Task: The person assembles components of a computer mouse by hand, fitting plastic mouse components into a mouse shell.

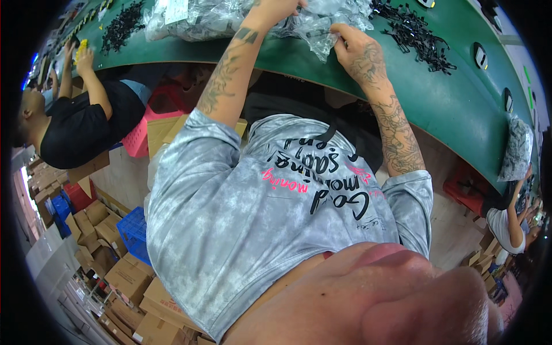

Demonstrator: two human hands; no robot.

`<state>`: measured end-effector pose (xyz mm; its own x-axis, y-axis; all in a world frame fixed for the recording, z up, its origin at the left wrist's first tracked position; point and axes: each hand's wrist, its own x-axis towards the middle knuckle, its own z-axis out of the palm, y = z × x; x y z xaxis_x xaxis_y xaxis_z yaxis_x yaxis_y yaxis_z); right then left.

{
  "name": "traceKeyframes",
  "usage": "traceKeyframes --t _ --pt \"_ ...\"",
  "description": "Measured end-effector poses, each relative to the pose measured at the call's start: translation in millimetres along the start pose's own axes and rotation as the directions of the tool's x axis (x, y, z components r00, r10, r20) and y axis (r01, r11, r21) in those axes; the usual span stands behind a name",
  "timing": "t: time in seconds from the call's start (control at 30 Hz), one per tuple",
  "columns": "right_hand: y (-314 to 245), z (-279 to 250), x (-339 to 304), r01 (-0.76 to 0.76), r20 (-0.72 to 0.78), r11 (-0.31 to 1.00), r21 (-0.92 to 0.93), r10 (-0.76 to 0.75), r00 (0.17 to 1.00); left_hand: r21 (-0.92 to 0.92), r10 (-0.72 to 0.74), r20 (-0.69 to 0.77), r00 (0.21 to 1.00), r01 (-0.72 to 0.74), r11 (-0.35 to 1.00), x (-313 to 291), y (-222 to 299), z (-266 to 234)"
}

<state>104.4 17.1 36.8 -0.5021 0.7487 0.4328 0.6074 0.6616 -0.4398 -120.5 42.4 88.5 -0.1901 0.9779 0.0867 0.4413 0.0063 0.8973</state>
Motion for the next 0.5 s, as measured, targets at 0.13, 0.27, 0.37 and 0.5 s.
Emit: traceKeyframes --t 0.13,0.27,0.37,0.5 --pt "-10.2 -5.9 19.2 0.028 -0.097 0.991 0.131 -0.016 0.995 -0.617 0.034 -0.111 0.993 -0.096 0.781 -9.2 -33.5 -14.0" --pt "-23.3 12.4 77.5 0.143 -0.007 0.990 0.019 -0.143 0.990 -0.544 0.148 -0.344 0.927 -0.325 0.773 -2.8 -39.3 -22.9" --pt "-9.4 43.3 101.7 0.137 0.212 0.972 -0.189 -0.096 0.973 -0.189 0.263 -0.497 0.827 -0.399 0.897 -25.7 -1.3 -18.0" --pt "-10.3 38.7 100.0 0.186 0.217 0.948 -0.260 -0.131 0.967 -0.063 0.386 -0.478 0.789 -0.469 0.881 -49.9 -3.3 -26.9"
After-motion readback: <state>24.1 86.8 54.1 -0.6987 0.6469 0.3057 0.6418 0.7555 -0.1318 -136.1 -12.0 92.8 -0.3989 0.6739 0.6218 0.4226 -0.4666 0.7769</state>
